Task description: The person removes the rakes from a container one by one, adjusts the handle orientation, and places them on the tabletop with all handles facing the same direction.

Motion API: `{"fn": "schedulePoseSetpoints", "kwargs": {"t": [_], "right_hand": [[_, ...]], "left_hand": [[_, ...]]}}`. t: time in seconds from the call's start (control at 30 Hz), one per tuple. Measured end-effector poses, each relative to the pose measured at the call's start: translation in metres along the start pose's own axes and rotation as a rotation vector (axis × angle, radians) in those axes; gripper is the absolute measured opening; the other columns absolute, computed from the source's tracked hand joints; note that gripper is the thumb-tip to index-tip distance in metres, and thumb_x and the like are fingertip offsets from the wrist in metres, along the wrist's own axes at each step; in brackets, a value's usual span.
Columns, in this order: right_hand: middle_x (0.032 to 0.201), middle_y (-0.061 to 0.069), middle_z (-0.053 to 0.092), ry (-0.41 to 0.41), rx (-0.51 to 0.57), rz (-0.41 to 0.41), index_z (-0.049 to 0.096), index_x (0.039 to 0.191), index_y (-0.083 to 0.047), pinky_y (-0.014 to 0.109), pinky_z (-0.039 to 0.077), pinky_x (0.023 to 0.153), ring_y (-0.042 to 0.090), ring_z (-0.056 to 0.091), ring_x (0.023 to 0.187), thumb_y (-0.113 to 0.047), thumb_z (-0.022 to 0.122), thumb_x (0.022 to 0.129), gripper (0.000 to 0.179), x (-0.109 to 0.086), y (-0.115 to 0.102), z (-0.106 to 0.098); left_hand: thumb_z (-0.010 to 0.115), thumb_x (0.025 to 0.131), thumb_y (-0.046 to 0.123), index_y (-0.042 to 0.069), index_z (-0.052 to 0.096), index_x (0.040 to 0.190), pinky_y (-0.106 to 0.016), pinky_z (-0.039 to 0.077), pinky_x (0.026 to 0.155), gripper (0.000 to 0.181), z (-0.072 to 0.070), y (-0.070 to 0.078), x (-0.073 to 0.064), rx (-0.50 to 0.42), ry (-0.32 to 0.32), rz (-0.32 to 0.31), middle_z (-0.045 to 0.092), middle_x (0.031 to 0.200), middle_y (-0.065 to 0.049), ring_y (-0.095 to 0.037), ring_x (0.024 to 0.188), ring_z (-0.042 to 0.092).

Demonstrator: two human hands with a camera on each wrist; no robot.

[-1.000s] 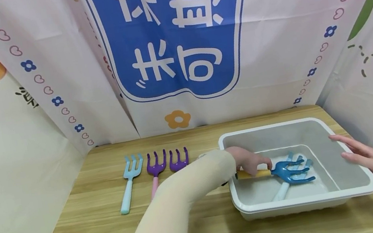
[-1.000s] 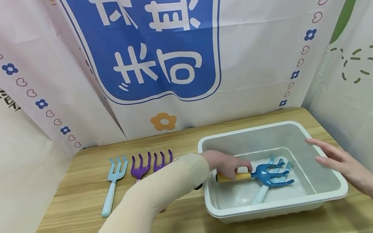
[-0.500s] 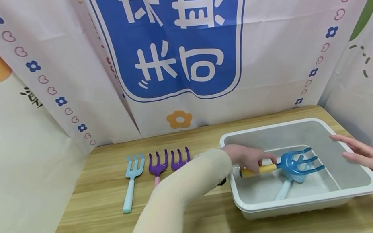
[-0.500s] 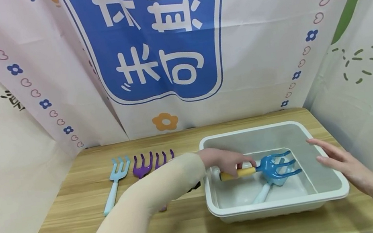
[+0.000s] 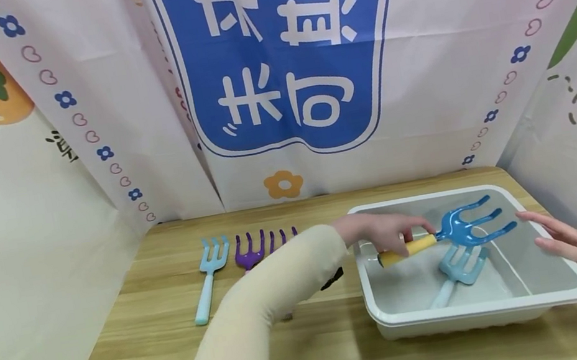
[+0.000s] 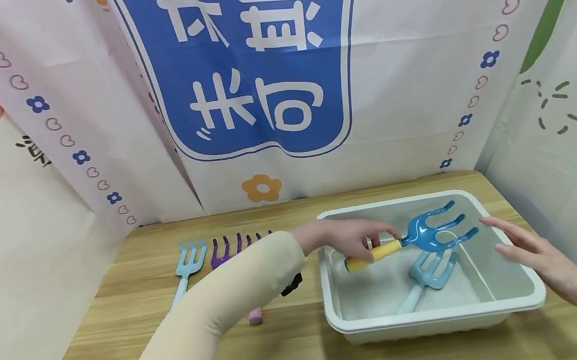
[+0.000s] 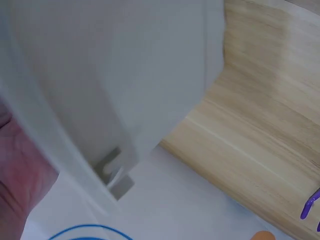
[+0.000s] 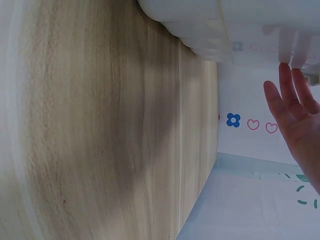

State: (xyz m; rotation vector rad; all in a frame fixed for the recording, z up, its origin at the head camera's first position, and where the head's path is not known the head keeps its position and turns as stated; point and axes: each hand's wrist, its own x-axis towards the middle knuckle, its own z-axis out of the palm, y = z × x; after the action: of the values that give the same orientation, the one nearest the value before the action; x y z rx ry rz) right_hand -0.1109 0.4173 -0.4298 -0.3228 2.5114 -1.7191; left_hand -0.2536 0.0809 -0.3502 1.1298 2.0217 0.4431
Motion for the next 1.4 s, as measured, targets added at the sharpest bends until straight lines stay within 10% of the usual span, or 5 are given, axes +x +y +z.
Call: {"fn": "schedulePoseSetpoints", "kwargs": {"t": [0.77, 1.4], "right_hand": [[0.141, -0.02, 0.024, -0.06, 0.144, -0.057, 0.027, 0.154, -0.025, 0.035, 0.057, 0.069, -0.003, 0.053, 0.107, -0.002, 0.03, 0.105, 0.054, 0.001, 0.001, -0.001], [0.138, -0.021, 0.027, -0.053, 0.144, -0.023, 0.026, 0.154, -0.027, 0.037, 0.057, 0.067, -0.001, 0.056, 0.102, -0.004, 0.031, 0.106, 0.054, 0.0, 0.004, 0.001]], "left_hand": [[0.066, 0.093, 0.007, 0.02, 0.035, 0.146, -0.038, 0.058, 0.069, 0.063, -0.001, -0.01, -0.083, -0.402, 0.287, 0.247, 0.058, 0.108, -0.009, -0.02, 0.091, 0.061], [0.069, 0.088, 0.0, 0.018, 0.041, 0.144, -0.04, 0.058, 0.06, 0.065, 0.041, -0.043, -0.148, -0.547, 0.767, 0.18, 0.063, 0.105, -0.013, -0.023, 0.091, 0.063]]}}
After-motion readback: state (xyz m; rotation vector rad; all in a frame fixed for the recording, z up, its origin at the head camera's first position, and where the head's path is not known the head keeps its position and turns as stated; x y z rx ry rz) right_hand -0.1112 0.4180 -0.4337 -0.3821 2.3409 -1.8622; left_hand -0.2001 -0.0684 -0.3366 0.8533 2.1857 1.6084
